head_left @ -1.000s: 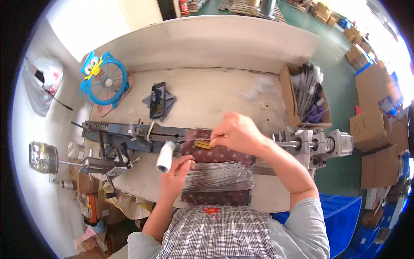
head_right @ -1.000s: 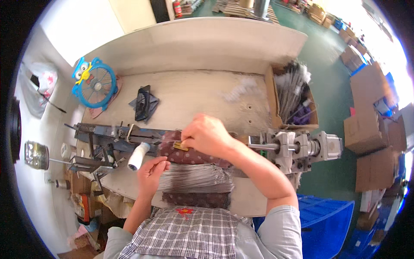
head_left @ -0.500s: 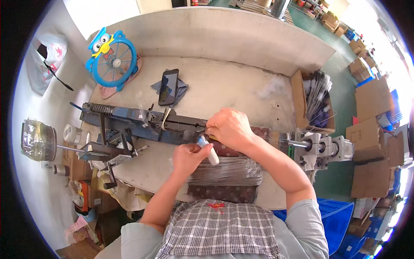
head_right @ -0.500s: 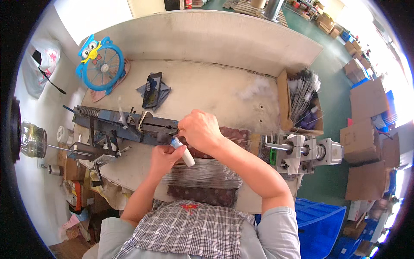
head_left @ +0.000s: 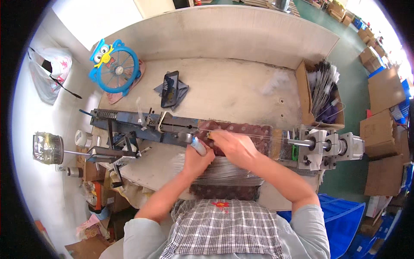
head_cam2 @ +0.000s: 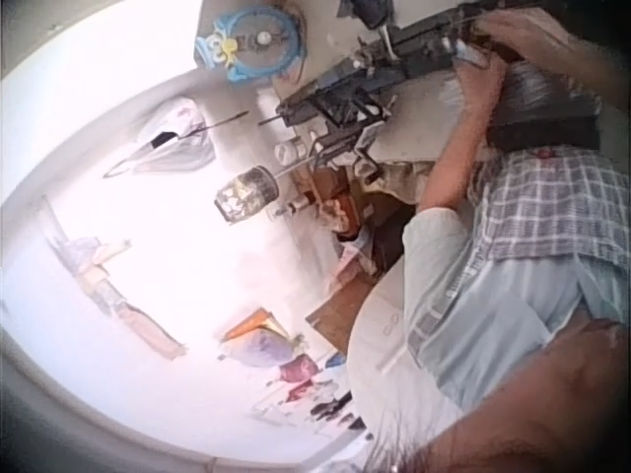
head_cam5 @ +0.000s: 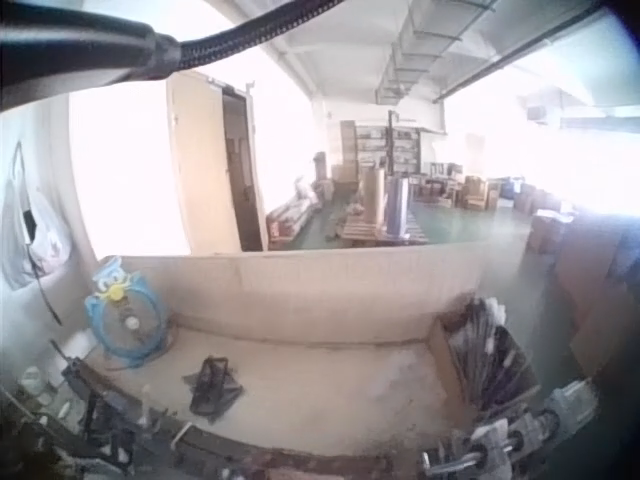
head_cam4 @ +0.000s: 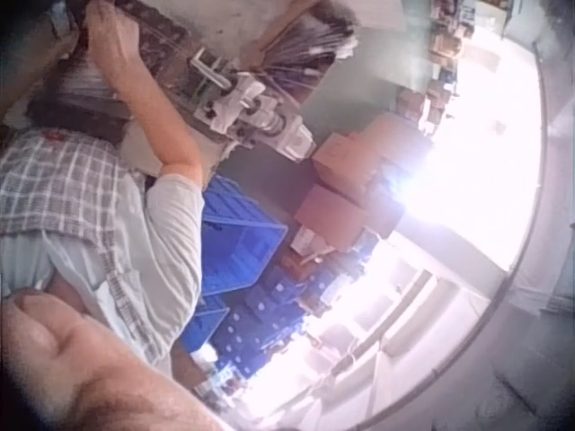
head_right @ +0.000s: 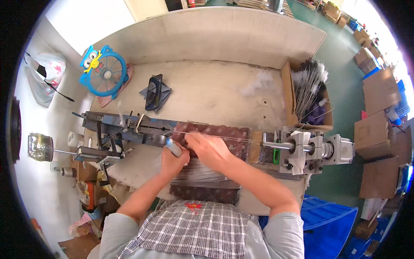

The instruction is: Assembling small metal components using a manual winding machine at a factory workbench.

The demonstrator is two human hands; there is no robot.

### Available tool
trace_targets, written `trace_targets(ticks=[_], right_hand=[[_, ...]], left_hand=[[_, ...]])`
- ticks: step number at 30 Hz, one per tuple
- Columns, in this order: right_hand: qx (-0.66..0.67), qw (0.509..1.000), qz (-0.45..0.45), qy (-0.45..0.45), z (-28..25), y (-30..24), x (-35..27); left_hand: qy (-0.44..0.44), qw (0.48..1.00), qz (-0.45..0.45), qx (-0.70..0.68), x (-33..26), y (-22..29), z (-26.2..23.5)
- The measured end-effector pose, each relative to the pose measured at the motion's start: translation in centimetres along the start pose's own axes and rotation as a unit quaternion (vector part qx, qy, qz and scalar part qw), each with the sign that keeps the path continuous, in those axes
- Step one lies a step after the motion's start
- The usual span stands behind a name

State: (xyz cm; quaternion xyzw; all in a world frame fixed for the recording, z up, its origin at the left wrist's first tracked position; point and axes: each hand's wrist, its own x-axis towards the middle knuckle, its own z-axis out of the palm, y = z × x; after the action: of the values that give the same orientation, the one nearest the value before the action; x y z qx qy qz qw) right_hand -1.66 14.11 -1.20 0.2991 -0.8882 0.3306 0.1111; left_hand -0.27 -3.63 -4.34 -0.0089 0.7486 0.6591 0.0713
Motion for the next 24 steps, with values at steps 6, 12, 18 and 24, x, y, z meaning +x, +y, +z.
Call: trace_targets(ticks=[6, 12, 18, 24], right_hand=[[-0.053, 0.994, 0.027, -0.087, 0.9, 0.4, 0.9], [-0.001, 0.993, 0.046, -0.109, -2.2, -1.2, 0.5], [0.033, 0.992, 0.057, -0.108, -2.4, -1.8, 1.2], [0.035, 0.986, 0.094, -0.131, -5.1, -3.6, 0.9]], left_hand=[[0.015, 0.994, -0.026, 0.108, -0.7, 0.2, -3.8], [0.254, 0.892, -0.202, -0.313, -4.2, -4.0, -14.9], [0.244, 0.885, -0.18, -0.355, -4.3, -3.8, -17.9], [0.301, 0.861, -0.15, -0.381, -3.8, -5.3, -17.4]])
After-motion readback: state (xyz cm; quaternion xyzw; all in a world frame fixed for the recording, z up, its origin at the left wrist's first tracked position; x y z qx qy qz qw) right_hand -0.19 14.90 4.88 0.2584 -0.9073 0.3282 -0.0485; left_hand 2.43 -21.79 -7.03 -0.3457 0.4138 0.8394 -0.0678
